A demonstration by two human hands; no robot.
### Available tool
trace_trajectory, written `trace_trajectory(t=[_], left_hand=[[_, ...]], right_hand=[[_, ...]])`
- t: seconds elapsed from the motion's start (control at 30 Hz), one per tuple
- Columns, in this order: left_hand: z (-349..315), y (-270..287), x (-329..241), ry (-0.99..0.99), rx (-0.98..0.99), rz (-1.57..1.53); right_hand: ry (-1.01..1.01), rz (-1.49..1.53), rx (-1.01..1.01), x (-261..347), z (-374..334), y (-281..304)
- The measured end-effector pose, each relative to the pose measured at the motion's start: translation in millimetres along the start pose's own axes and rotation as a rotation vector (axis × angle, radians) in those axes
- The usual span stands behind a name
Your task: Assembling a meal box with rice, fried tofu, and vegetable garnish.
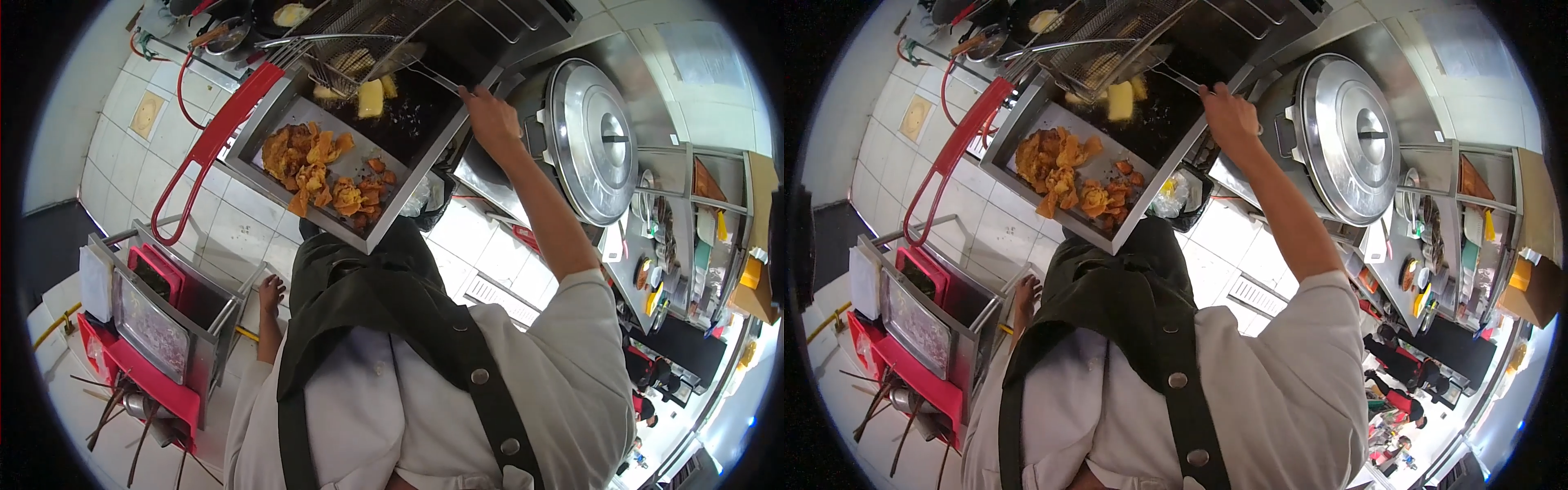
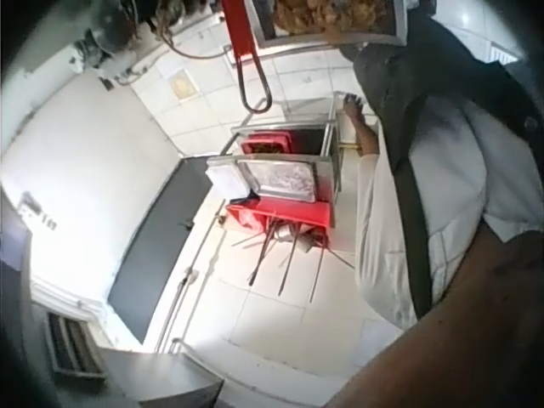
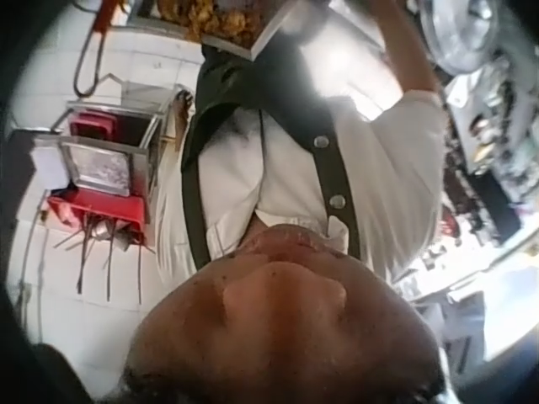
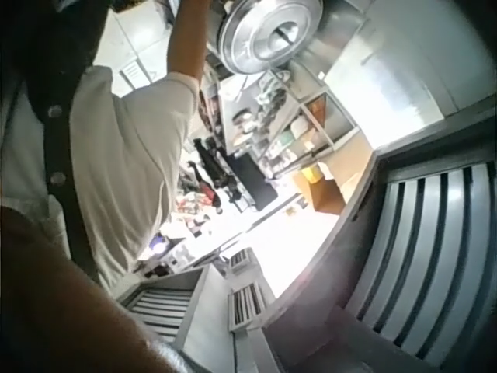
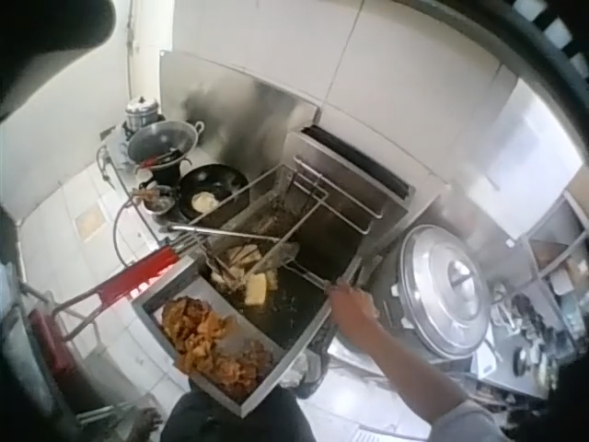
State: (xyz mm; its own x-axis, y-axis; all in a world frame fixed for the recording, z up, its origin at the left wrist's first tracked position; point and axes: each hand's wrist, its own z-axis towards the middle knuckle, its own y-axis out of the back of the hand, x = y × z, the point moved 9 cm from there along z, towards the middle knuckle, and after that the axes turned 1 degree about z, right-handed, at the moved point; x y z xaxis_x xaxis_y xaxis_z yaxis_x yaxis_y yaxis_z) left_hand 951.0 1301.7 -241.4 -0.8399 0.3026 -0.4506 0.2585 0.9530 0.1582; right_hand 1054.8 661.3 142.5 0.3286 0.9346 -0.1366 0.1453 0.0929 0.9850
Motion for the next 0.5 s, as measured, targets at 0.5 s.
trace_trajectory(t=[0.5], left_hand=[[-10.5,1.0,-28.4,-0.060,-0.033,0.000]], right_hand=[[-0.136,0.027,0.094,-45.9,-6.8,-1.5]])
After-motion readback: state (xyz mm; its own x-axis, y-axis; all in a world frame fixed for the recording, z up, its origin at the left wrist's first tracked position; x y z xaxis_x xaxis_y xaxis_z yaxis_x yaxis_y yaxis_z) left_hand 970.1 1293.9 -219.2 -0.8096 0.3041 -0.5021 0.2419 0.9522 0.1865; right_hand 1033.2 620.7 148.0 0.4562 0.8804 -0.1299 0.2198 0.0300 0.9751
